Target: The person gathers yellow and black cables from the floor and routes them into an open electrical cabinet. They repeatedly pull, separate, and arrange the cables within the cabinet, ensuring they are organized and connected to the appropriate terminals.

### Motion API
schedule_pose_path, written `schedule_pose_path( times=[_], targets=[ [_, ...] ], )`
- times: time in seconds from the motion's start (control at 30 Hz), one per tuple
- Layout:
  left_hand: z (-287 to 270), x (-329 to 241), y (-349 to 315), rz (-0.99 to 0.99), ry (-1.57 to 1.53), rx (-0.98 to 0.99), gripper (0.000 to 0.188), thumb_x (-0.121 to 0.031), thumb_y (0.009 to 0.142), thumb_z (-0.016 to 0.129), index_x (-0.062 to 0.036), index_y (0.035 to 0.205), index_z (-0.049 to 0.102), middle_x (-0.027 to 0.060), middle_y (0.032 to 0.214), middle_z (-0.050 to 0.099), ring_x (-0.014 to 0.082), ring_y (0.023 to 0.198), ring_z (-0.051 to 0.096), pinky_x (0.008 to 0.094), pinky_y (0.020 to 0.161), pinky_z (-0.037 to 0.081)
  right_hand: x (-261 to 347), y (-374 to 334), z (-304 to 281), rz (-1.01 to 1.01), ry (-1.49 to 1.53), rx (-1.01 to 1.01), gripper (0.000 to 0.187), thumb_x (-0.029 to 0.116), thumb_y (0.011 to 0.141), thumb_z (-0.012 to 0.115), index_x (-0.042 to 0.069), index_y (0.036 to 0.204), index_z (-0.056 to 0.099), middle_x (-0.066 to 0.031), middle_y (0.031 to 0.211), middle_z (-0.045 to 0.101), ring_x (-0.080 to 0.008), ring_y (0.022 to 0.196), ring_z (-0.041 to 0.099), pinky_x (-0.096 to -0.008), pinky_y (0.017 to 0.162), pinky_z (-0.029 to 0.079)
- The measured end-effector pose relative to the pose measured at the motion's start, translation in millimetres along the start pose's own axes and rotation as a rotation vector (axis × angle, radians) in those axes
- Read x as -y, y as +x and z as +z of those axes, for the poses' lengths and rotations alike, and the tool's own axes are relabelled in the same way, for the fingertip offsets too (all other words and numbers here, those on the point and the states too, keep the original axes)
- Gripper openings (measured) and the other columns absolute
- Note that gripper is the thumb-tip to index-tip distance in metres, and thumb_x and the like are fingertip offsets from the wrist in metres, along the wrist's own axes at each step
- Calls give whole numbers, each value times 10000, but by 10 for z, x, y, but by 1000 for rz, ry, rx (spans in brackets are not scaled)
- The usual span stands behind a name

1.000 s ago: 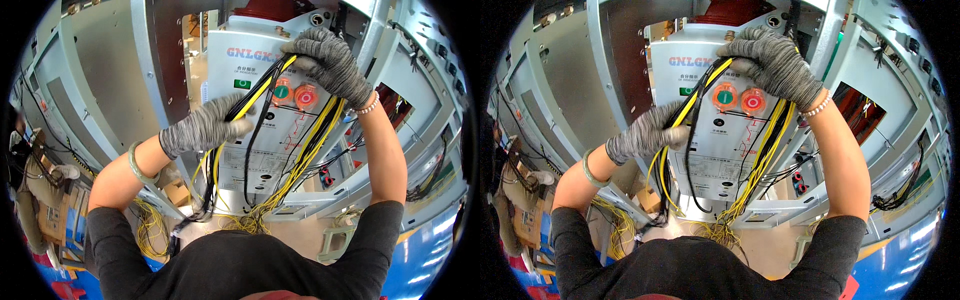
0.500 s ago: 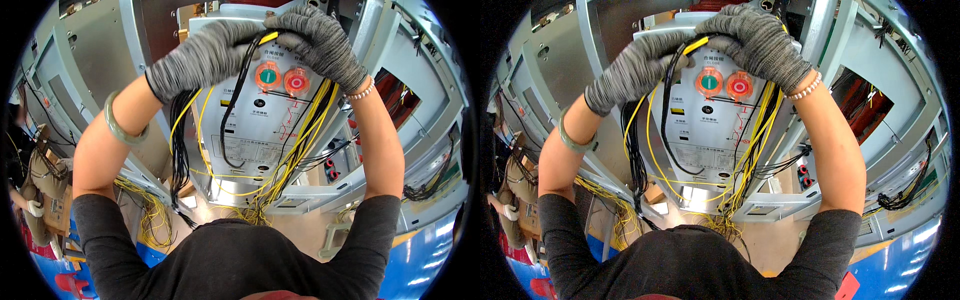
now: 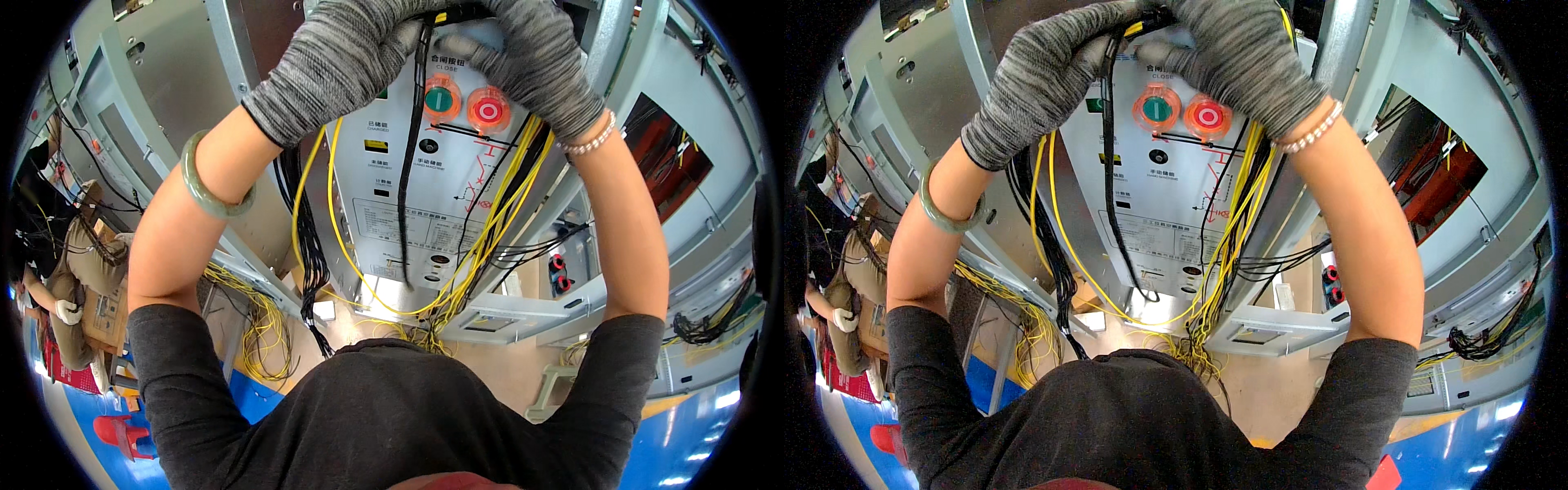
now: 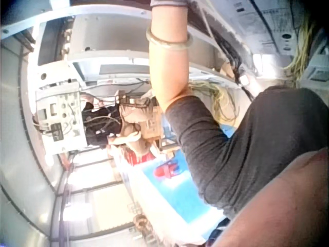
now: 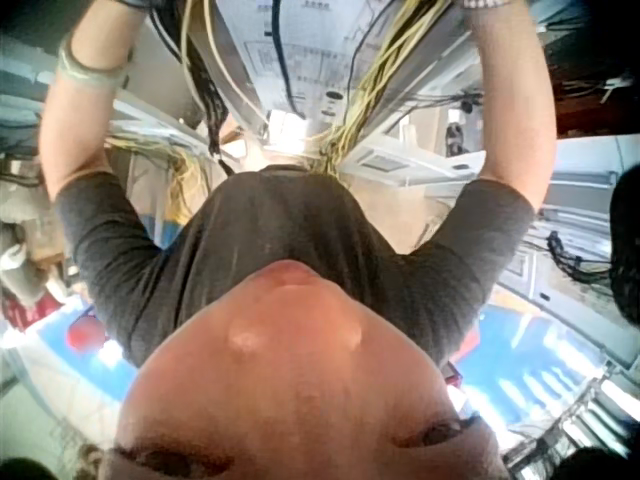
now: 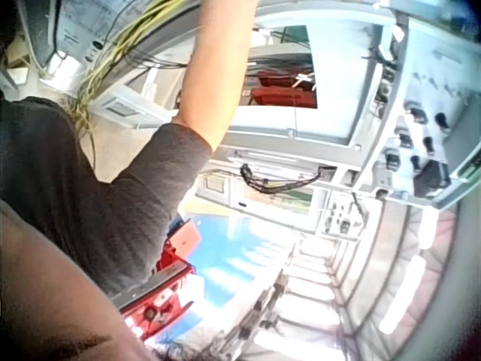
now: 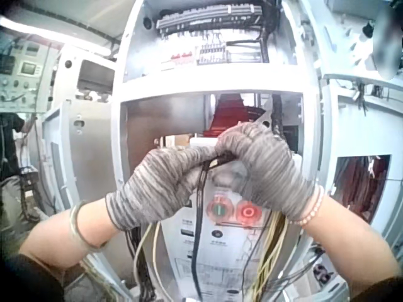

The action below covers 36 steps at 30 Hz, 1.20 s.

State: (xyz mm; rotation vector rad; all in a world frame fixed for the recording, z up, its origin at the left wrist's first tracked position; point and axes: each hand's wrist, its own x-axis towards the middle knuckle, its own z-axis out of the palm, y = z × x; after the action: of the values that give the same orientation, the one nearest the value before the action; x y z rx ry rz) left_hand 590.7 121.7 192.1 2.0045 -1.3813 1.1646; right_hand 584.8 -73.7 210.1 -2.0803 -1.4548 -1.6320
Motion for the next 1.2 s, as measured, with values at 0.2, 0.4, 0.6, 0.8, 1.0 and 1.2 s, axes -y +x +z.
schedule_pose_path(
  times=[0.2,0.4,0.6,0.8,1.0,1.2],
  targets=[
    [-93,-37,7,-450,-481,246,294,-5,893,497,-9,1183,548,52,965,632,94,869,574,252,776,485,225,-85,277,-23,11,-153,340,263,730,716,60,975,594,-112,799,603,-284,702,585,-364,655,482],
    [-123,111,-54,-399,-542,291,363,-53,892,527,-19,1253,509,59,1046,613,107,908,586,230,752,501,256,-71,236,97,38,-212,138,92,819,610,22,937,589,-128,768,603,-254,649,601,-328,565,483],
    [-195,194,38,-575,-897,356,382,-115,833,626,-23,1200,571,37,943,631,93,690,614,212,565,531,407,-38,-46,105,-191,-28,168,48,761,645,47,924,602,-130,813,610,-290,743,613,-372,660,492],
    [-222,286,91,-711,-1127,398,301,-262,844,630,5,986,622,31,744,590,85,538,513,211,467,429,519,-348,85,4,-296,243,261,88,772,609,113,1030,645,-92,1016,640,-231,842,621,-344,731,521],
    [-169,111,222,-861,-687,364,228,-279,848,636,-57,898,631,-13,583,497,75,482,454,207,434,370,542,-259,224,-83,-349,315,269,96,751,632,111,1020,635,-65,1007,642,-250,933,614,-341,818,503],
    [-212,-183,254,-676,-179,345,286,-260,858,606,-71,1070,634,55,680,639,150,561,608,297,540,495,305,14,-127,56,-337,48,156,113,791,625,57,936,610,-131,842,611,-304,801,600,-402,731,475]
  ],
)
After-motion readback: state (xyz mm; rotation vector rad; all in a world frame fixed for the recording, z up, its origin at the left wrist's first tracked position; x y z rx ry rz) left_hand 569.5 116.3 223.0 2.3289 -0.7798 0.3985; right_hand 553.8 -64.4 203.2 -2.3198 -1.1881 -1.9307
